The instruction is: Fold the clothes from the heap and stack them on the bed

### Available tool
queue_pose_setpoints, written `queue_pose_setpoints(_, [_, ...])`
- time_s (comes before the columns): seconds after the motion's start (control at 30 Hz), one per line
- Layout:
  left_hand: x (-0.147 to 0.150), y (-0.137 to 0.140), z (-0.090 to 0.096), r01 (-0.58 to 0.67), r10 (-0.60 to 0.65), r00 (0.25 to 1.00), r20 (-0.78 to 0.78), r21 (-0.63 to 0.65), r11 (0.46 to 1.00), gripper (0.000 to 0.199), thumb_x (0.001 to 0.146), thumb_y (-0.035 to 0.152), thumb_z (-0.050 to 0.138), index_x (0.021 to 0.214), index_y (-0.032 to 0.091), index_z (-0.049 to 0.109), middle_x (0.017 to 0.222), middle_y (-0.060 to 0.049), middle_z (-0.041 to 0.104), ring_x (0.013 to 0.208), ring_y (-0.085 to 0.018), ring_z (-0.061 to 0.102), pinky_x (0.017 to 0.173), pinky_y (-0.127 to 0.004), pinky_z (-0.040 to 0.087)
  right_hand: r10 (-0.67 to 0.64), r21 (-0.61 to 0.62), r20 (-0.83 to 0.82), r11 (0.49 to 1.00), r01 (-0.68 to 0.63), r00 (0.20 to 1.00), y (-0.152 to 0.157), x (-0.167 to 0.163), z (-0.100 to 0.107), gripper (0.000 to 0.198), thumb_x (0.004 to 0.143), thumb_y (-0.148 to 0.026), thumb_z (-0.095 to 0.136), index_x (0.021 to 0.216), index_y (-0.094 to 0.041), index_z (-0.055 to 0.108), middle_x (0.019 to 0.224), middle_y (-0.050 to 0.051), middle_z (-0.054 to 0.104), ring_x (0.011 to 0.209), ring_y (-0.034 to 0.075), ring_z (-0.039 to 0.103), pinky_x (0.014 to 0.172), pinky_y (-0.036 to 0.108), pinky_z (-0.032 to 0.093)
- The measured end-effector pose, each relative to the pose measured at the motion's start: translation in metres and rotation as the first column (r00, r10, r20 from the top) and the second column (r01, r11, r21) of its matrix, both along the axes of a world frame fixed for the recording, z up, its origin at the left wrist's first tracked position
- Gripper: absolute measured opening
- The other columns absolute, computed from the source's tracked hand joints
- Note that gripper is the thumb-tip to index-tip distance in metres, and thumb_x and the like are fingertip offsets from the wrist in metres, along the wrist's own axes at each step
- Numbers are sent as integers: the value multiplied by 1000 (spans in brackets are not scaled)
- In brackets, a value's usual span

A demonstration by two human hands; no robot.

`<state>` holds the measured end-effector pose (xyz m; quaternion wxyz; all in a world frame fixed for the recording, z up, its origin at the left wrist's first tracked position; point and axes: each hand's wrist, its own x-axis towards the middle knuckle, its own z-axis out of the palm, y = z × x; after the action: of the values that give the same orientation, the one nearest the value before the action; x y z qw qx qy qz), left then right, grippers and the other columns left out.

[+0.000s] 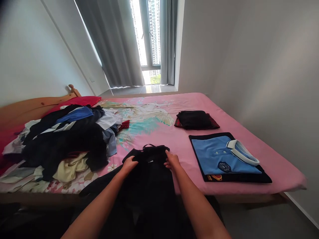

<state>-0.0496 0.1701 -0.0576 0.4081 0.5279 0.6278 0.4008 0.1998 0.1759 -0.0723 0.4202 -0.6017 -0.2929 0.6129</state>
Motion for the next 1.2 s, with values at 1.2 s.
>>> queue_pose_setpoints(1.2, [-22,-204,87,-71,105,535,839,-79,994,19,67,23,77,80,14,68,82,-2,68,83,-15,63,91,-33,44,236,251,-327,955,-157,915,-209,12,52,37,68,-37,63,102,-24,68,103,7,69,98,29,63,88,44,48])
